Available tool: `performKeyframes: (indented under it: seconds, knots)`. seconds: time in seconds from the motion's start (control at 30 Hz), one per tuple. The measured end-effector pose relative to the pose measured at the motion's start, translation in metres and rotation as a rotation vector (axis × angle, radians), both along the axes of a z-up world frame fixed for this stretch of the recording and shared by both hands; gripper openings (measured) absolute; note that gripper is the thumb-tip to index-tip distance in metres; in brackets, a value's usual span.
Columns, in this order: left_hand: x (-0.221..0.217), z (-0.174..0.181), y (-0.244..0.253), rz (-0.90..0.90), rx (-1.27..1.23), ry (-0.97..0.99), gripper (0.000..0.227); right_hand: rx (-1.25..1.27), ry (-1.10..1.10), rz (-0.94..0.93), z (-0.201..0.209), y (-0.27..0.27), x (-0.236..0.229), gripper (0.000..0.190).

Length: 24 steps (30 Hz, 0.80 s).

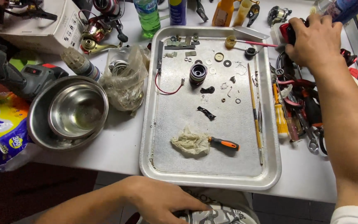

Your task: The person cleans a small cylindrical motor component with a cloth and then uses a screwdriver to tighten screws on a black plastic housing. The workspace is a cluttered table with various tools and parts laid out on a metal tray.

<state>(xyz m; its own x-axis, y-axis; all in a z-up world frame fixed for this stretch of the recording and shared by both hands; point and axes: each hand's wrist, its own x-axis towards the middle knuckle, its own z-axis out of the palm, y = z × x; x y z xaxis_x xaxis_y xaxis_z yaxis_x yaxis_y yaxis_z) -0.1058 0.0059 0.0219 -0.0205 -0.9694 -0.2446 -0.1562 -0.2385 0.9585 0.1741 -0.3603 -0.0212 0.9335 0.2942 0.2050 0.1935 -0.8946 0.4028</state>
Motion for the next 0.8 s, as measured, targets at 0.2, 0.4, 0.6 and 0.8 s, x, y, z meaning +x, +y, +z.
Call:
performKeyframes:
  seconds: [0.2, 0.4, 0.6, 0.8]
  knots:
    - [0.025, 0.033, 0.013, 0.279, -0.133, -0.11, 0.06, -0.122, -0.138, 0.072, -0.008, -0.014, 0.003, 0.06]
    - [0.055, 0.024, 0.01, 0.649, -0.262, -0.006, 0.033, -0.308, -0.328, 0.134, 0.0, -0.021, -0.008, 0.063]
    - [0.091, 0.008, -0.003, 1.076, -0.355, 0.273, 0.035, -0.316, -0.509, 0.276, 0.054, 0.014, -0.057, 0.061]
    - [0.111, -0.001, -0.017, 1.131, -0.257, 0.26, 0.034, -0.275, -0.571, 0.405, 0.077, 0.037, -0.072, 0.06]
